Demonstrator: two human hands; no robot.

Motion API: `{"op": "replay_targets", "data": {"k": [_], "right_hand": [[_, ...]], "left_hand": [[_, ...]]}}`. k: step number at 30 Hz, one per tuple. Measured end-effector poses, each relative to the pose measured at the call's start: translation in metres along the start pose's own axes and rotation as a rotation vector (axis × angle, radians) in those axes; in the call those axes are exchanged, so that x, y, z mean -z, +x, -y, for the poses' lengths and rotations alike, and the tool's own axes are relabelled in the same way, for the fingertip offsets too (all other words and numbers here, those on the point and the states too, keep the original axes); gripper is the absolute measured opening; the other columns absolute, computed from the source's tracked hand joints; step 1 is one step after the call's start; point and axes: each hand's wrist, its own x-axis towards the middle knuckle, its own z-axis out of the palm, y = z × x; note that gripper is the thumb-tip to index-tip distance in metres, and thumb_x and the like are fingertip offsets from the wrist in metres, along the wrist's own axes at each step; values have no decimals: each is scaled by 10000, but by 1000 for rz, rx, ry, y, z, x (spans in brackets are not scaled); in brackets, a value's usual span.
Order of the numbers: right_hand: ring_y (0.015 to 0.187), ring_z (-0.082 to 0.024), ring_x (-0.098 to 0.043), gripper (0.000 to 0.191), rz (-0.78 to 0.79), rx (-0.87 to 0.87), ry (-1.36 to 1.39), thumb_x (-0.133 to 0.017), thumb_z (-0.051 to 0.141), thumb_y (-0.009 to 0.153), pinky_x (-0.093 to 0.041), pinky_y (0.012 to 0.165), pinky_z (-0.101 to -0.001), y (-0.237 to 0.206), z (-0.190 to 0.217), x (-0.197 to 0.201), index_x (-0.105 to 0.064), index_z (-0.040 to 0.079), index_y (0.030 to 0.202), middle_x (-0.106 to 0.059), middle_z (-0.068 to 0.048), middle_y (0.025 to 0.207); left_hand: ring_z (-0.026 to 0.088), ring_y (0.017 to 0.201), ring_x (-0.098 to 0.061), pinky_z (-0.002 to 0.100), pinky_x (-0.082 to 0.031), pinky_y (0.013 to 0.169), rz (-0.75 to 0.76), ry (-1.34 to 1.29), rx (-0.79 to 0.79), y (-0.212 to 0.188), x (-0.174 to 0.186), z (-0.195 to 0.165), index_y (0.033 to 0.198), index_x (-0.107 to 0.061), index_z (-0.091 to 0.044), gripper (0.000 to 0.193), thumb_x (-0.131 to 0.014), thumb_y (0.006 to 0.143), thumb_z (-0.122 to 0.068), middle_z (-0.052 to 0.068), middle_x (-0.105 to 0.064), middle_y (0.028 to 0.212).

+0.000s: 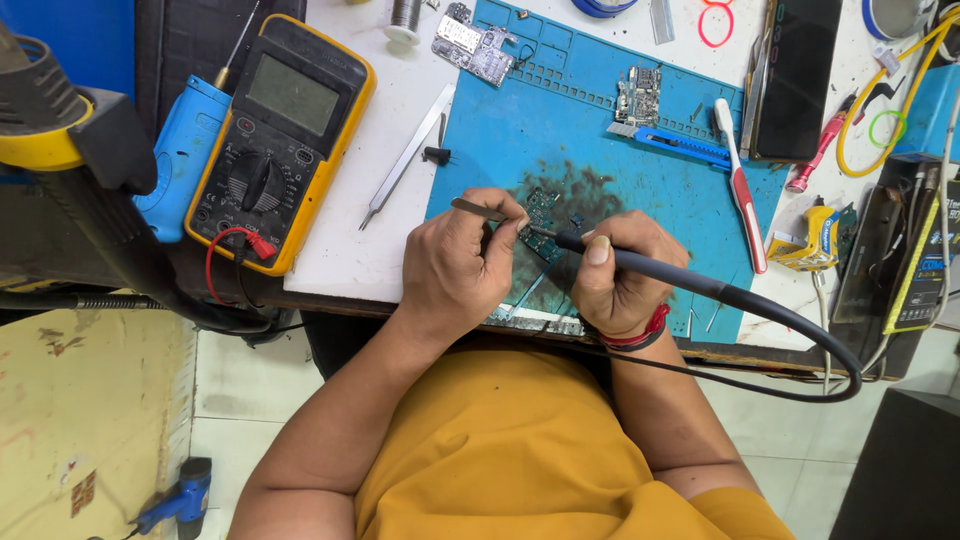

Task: The person solders components on a small circuit board at a repair workbench, holding the board with tweezers in one hand and a soldering iron in the other, repositioning the board and touching various points on it with the iron throughout the clip.

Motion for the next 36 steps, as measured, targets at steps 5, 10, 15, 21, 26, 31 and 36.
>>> {"op": "replay_targets", "data": {"k": [5,10,15,21,26,31,36], "right_hand": [[605,-194,-585,173,-2,4,2,-580,163,1058,-454,551,-288,0,0,0,-582,29,949,-621,-93,776],[602,-184,-573,175,-16,-2,13,-578,158,1051,-450,541,-283,-1,0,-1,-578,24,939,-622,-84,762],[597,-186,-574,172,-9,-17,-2,-579,154,1046,-446,545,-284,-2,0,0,-584,30,928,-620,-99,773],[574,-178,-586,170,-4,-23,-11,-578,153,1052,-454,552,-283,-2,1,0,-587,33,932,-631,-99,784],[571,-178,-585,173,-3,-31,-6,-582,158,1051,-452,550,-282,-2,2,-1,-588,35,930,-626,-95,781],[611,-187,-578,189,-14,-19,9,-581,172,1053,-448,545,-283,-1,2,-3,-585,30,928,-629,-94,774],[596,-185,-575,195,-12,-25,-5,-582,174,1057,-442,542,-286,-2,3,-3,-586,32,923,-613,-93,761]], "left_hand": [[176,650,-696,293,-508,548,7,-5,6,0,0,0,1053,-579,-59,156,-714,978,-36,40,-699,822],[185,671,-698,296,-513,562,-1,-1,-15,0,1,-1,1062,-571,-61,164,-712,981,-34,48,-697,841],[181,649,-689,298,-504,552,-1,1,-6,-1,1,0,1061,-572,-57,171,-718,975,-35,44,-692,817],[170,636,-686,292,-503,543,11,-17,12,-1,1,0,1060,-579,-58,162,-716,976,-33,38,-689,801],[179,655,-691,296,-506,558,5,-6,-1,-1,2,0,1059,-578,-58,162,-716,977,-35,44,-695,824],[181,659,-694,297,-509,560,10,-8,-3,-1,3,1,1060,-578,-57,157,-709,978,-31,48,-696,835],[179,653,-695,296,-508,553,12,-8,4,-2,3,1,1061,-580,-55,156,-710,977,-33,47,-699,834]]}}
